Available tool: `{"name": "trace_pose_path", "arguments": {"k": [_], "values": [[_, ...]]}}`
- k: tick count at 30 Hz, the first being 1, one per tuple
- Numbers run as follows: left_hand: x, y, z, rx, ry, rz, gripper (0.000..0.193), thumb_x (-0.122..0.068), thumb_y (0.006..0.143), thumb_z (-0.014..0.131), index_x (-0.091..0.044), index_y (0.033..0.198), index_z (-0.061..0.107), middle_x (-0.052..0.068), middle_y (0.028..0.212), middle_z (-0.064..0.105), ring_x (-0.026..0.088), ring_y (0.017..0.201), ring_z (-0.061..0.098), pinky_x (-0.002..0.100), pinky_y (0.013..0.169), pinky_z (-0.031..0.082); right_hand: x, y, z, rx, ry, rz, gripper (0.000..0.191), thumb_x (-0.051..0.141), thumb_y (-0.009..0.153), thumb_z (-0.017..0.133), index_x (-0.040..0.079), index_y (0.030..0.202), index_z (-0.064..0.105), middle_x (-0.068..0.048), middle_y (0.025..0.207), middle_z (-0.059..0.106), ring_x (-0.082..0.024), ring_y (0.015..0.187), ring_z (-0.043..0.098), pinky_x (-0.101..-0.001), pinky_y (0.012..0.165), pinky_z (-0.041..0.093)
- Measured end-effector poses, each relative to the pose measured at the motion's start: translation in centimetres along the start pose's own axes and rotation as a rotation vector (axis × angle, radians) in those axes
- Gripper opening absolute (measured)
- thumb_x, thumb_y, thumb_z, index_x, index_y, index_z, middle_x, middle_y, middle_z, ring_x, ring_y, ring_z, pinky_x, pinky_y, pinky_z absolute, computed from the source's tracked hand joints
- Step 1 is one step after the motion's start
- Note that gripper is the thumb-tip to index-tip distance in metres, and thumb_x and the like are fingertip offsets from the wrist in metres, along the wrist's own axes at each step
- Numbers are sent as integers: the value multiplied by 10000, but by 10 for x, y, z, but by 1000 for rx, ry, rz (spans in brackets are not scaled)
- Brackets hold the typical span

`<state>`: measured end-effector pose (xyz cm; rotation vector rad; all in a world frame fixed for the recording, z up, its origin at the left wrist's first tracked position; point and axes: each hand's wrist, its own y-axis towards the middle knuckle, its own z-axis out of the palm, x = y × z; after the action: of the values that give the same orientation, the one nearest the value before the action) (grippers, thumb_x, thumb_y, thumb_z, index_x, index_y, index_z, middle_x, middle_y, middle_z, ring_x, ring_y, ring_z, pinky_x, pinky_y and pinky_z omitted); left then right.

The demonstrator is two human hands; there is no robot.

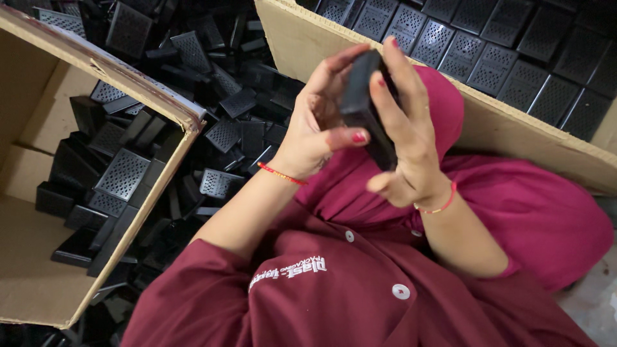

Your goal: The person sits on the floor and repeatedly picks up small black plastic components from a cardboard box. They turn each piece over in their hands to view different sides, then place it back into the box. The process continues with multiple identical items.

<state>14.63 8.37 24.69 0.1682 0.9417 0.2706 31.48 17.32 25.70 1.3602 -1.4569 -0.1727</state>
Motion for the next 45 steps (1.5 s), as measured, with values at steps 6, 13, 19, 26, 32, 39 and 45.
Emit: {"name": "trace_pose_path", "arguments": {"k": [6,13,19,26,32,39,45], "values": [[2,-1,0,-194,-260,-24,859,-261,892,861,-60,1560,358,94,1395,528,222,1269,584,342,1040,499,0,3,7,-163,-143,-99,436,228,1042,766,1,1350,558,-242,1461,536,-378,1373,589,-438,1127,514],[-8,-4,-20,-175,844,450,745,-709,895,683,-66,1264,604,3,1084,661,97,957,685,219,838,532,1,-19,1,-108,30,52,380,205,1060,750,-48,1296,594,-219,1216,724,-269,1060,775,-291,892,611],[0,-16,-25,-325,949,377,794,-790,798,667,-48,1074,600,7,783,653,107,687,643,224,635,490,4,-21,14,-132,-3,221,561,444,1050,601,-5,1377,526,-165,1152,706,-204,939,719,-268,845,559],[-73,-67,-110,-848,1330,589,421,-439,1044,570,-26,1115,603,84,927,638,218,835,659,344,758,523,6,0,16,102,55,222,456,148,1054,654,-71,1378,420,-173,1205,703,-236,984,749,-312,863,578],[-209,-179,-233,-1272,2228,633,324,-232,1047,630,0,1260,555,158,1282,569,346,1197,571,479,1035,464,10,17,21,182,-135,38,458,23,982,755,-19,1392,558,-205,1345,671,-273,1042,751,-328,862,612],[-162,-192,-289,-1065,2390,-339,631,-39,798,721,-131,1415,624,212,1396,554,454,1239,520,564,985,443,6,9,23,254,-300,-23,345,158,1010,788,39,1315,677,-121,1284,708,-265,1062,729,-335,857,580],[-158,-141,-236,-979,2376,149,652,-123,766,719,39,1372,541,341,1376,478,569,1322,416,682,1075,362,14,12,26,274,-367,-25,319,176,980,789,48,1260,708,-106,1270,722,-265,1053,721,-348,832,557]]}}
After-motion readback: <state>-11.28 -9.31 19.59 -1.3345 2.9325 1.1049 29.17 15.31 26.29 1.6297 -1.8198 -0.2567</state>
